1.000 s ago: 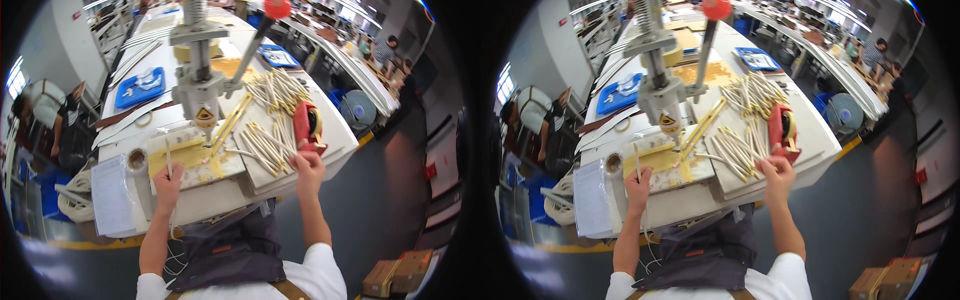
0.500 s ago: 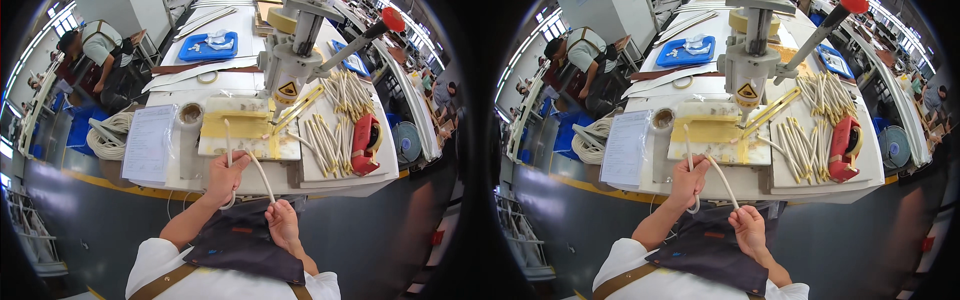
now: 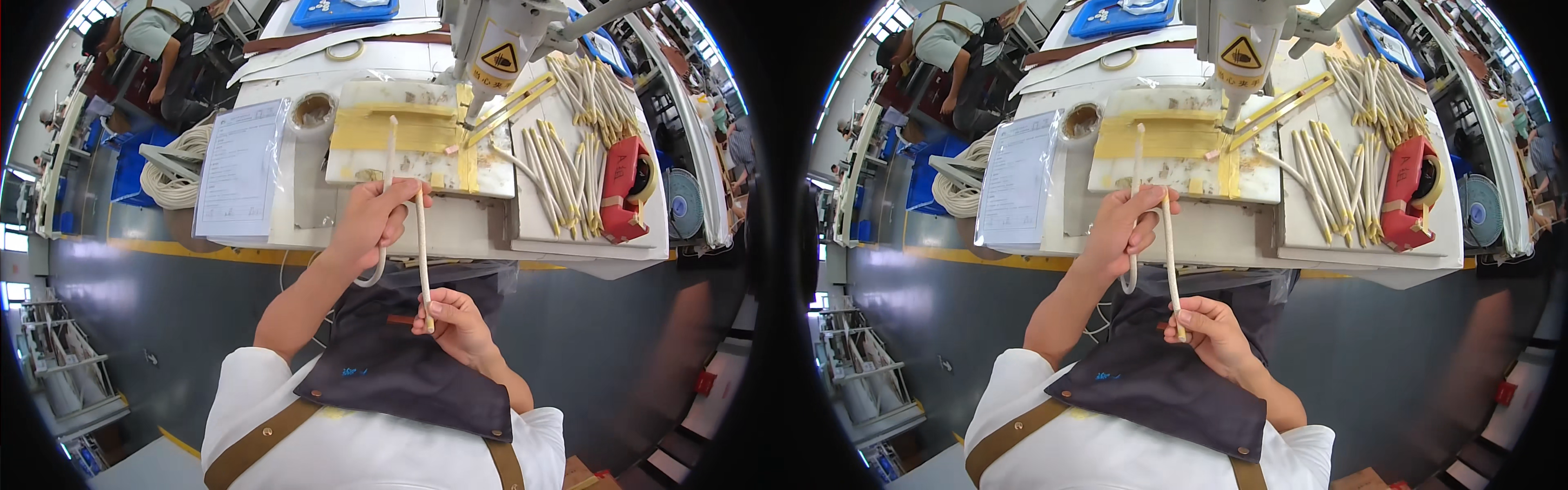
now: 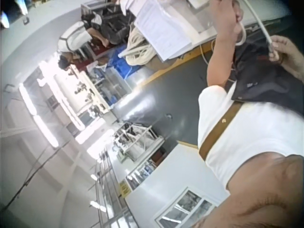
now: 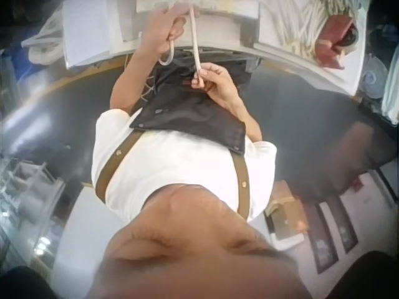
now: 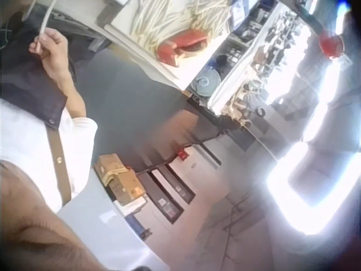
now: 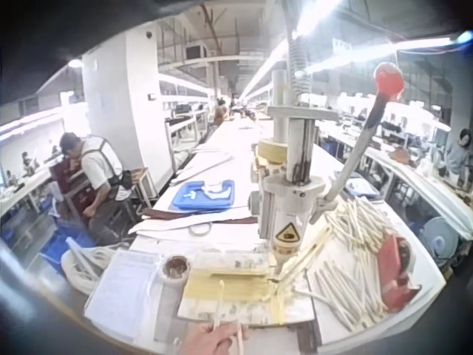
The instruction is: The person repeatedly picks up white cables and yellow plastic tips, inserts the tips into the cable ends, and uses a vertical press machine to secure them. The person then places the finished cables into a pile on the right side of the workstation.
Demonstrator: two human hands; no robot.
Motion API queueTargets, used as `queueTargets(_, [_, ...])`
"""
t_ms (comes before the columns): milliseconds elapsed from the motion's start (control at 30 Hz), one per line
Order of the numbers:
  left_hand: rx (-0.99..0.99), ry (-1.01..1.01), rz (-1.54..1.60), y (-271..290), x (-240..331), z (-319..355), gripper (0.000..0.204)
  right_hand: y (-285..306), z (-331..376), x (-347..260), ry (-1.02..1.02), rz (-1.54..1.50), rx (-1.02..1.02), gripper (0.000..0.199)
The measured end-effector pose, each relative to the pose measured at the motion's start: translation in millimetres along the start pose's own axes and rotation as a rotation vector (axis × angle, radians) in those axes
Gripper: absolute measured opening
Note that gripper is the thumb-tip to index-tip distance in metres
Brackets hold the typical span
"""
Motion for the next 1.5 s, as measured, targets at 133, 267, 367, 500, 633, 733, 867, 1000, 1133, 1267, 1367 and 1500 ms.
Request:
queueTargets(133, [0.001,0.055,0.013,2,-5,-5,0.026,-1,-1,-3,0.007,0.021,-0.074,0.021])
queueTargets(267, [-0.002,0.056,-0.104,-4,-3,-6,0.035,-1,3,-14,0.047,0.128,-0.041,0.018])
queueTargets(367, [0.063,-0.148,-0.147,-6,4,3,0.044,14,17,-56,0.382,0.237,0.06,0.019])
queueTargets(500, [0.1,-0.307,-0.028,-1,6,16,0.048,38,48,-165,1.004,0.836,0.853,0.023])
queueTargets(633, [0.083,-0.358,-0.342,1,1,19,0.037,49,64,-225,1.162,1.561,1.265,0.027])
queueTargets(733, [0.038,-0.382,-0.634,-5,2,28,0.028,23,50,-214,1.233,1.704,1.073,0.039])
queueTargets(867, [-0.152,-0.454,-0.775,-26,2,40,0.021,-39,11,-163,1.005,1.381,0.217,0.047])
queueTargets(1000, [-0.21,-0.363,-0.874,-20,6,48,0.021,-39,-11,-141,0.798,1.579,-0.18,0.036])
queueTargets(1133, [-0.149,-0.241,-0.834,2,6,55,0.021,-53,-12,-140,0.743,1.551,-0.199,0.02])
queueTargets(1267, [-0.119,-0.142,-0.864,9,10,57,0.023,-49,-24,-141,0.83,1.618,-0.246,0.021])
queueTargets(1367, [-0.007,-0.283,-0.994,16,34,72,0.021,-47,-33,-143,0.952,1.713,-0.193,0.017])
queueTargets(1500, [0.265,-0.497,-1.197,53,94,98,0.017,-42,-55,-159,1.143,1.713,0.08,0.014])
Point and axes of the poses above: each hand's wrist, its own z-axis away from the middle knuckle, its own y-axis out of the back of the hand, x = y × z, the point moved 3 cm from there along -z, towards the middle knuckle, and after that the axes turned 1 degree about -y, right-handed, at the moved point
